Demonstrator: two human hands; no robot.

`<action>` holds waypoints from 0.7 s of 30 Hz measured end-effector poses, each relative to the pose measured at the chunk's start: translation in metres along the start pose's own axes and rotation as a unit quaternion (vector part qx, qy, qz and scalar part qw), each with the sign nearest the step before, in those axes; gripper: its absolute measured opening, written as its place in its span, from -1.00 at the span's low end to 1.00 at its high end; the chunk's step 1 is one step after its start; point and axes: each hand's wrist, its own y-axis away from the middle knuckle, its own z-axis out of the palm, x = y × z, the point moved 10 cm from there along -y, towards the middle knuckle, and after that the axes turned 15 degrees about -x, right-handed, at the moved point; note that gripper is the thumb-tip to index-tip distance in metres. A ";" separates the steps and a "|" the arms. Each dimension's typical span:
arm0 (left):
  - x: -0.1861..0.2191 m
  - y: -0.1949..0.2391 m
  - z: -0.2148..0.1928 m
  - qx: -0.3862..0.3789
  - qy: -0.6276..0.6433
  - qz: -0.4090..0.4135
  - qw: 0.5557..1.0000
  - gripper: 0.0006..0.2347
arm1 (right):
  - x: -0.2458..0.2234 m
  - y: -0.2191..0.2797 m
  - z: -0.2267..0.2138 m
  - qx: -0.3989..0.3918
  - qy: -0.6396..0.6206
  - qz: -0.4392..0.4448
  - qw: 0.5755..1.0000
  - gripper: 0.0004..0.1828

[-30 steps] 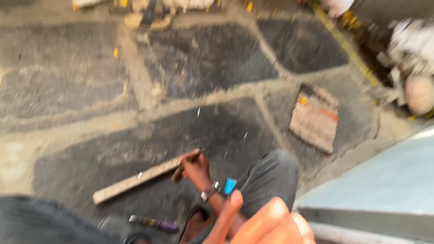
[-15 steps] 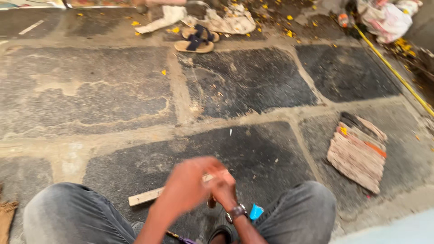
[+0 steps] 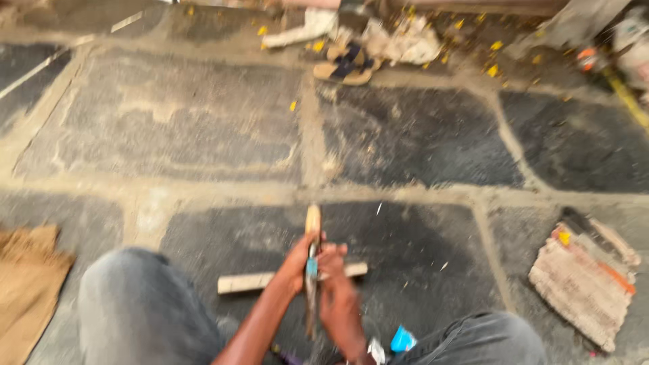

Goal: The person sits on the ground and uses a hammer to drive nails into a small wooden plank. They repeatedly pick up nails and strike them until they are flush with the wood surface.

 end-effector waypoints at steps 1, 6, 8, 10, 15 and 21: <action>0.010 -0.008 -0.003 0.013 -0.003 0.023 1.000 -0.48 | 0.021 -0.006 -0.007 0.033 -0.065 0.047 0.996 -0.59; 0.026 -0.003 0.006 -0.020 -0.267 0.078 0.960 -0.35 | 0.098 0.033 0.082 -0.165 -0.531 0.368 0.745 -0.48; 0.011 -0.016 0.017 -0.077 -0.331 0.050 0.939 -0.32 | 0.103 0.041 0.086 -0.215 -0.536 0.376 0.725 -0.52; 0.012 -0.021 0.005 -0.046 -0.450 0.029 0.891 -0.30 | 0.113 0.035 0.075 -0.203 -0.442 0.361 0.796 -0.73; 0.050 0.012 -0.075 0.233 -0.625 -0.010 0.745 -0.51 | 0.122 0.038 -0.017 0.022 -0.114 0.396 0.911 -0.74; 0.014 0.046 -0.093 0.225 -0.830 -0.044 0.508 -0.41 | 0.133 0.029 -0.035 0.124 -0.304 0.239 0.914 -0.79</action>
